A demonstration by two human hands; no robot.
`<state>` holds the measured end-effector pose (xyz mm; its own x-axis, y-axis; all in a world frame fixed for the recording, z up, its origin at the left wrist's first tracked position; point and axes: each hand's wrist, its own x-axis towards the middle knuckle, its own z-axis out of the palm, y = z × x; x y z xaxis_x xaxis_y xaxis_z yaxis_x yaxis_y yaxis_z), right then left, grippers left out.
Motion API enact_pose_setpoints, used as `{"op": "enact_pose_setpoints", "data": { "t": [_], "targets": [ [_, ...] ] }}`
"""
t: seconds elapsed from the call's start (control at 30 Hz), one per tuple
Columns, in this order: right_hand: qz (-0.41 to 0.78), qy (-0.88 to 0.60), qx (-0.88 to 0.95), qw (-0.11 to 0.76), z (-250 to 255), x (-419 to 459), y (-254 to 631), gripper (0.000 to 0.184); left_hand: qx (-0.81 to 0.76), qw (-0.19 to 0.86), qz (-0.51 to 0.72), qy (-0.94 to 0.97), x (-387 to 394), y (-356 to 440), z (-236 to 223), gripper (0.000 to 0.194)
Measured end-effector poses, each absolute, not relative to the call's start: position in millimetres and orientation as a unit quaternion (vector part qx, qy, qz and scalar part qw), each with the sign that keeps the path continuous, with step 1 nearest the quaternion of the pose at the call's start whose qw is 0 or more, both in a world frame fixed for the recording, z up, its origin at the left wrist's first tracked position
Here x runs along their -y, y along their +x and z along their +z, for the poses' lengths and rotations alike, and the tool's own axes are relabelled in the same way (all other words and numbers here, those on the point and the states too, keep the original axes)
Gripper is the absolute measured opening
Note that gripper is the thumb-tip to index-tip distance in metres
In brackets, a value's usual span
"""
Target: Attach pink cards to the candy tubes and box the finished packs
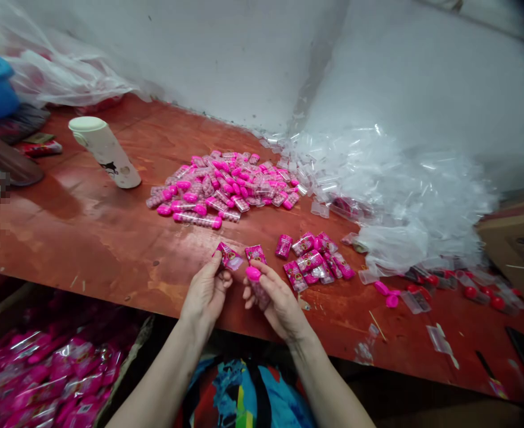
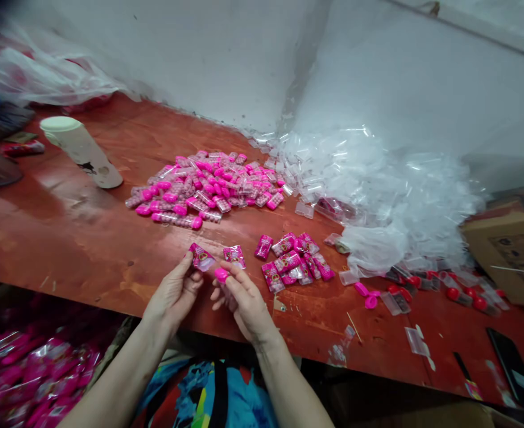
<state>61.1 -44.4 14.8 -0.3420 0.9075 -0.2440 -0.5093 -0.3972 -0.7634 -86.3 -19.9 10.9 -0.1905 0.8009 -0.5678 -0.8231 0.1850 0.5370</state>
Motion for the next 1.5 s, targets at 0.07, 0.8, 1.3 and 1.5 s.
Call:
{"op": "enact_pose_setpoints", "data": {
  "t": [0.07,0.8,1.3,1.5],
  "targets": [
    [0.712,-0.389,0.349,0.469,14,46,58,0.039,-0.431,0.636,0.641,0.014,22,-83,11,0.014],
    [0.611,-0.460,0.368,0.529,9,44,40,0.042,-0.495,0.575,0.632,0.158,40,-74,7,0.032],
    [0.712,-0.379,0.222,0.547,7,41,44,0.039,-0.502,0.595,0.601,0.181,47,-69,1,0.032],
    [0.637,-0.448,0.289,0.557,-3,45,40,0.045,-0.488,0.615,0.602,0.147,46,-67,-5,0.031]
  ]
}}
